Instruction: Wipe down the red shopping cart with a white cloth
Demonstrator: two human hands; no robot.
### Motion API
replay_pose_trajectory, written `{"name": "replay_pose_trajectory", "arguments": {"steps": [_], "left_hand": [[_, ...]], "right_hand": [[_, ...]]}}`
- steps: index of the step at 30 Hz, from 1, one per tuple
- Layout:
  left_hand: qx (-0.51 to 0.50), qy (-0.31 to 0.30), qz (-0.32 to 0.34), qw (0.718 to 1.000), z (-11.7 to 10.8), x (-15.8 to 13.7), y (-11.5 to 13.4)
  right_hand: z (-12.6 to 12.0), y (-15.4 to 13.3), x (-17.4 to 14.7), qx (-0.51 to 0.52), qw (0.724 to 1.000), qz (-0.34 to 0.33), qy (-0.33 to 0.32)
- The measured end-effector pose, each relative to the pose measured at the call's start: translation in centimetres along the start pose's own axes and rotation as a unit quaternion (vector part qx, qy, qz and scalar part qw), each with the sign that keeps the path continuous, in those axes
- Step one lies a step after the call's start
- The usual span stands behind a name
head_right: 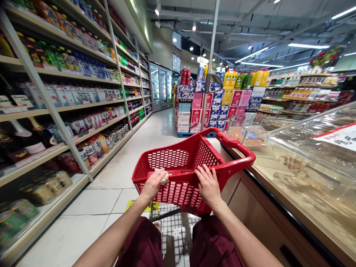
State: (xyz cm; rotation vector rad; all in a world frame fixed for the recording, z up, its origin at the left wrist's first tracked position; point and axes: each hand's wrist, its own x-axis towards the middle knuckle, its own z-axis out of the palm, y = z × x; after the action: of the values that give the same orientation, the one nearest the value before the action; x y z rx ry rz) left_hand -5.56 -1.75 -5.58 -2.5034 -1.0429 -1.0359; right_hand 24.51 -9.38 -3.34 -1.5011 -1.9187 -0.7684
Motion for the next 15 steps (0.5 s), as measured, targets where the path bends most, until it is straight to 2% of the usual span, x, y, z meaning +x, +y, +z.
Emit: {"name": "replay_pose_trajectory", "arguments": {"steps": [3, 7, 12, 15], "left_hand": [[-0.017, -0.016, 0.011, 1.0, 0.0, 0.1, -0.1], [-0.005, 0.027, -0.072, 0.997, -0.9, -0.7, -1.3], [-0.038, -0.018, 0.006, 0.999, 0.9, 1.4, 1.2], [-0.033, -0.003, -0.012, 0.999, -0.2, 0.1, -0.4]], "right_hand": [[-0.2, 0.3, 0.0, -0.013, 0.999, -0.028, -0.017], [-0.1, 0.2, 0.1, -0.007, 1.0, -0.015, -0.009], [-0.3, 0.1, 0.4, -0.001, 1.0, -0.014, -0.021], [-0.4, 0.1, 0.3, -0.001, 1.0, -0.016, -0.021]]}}
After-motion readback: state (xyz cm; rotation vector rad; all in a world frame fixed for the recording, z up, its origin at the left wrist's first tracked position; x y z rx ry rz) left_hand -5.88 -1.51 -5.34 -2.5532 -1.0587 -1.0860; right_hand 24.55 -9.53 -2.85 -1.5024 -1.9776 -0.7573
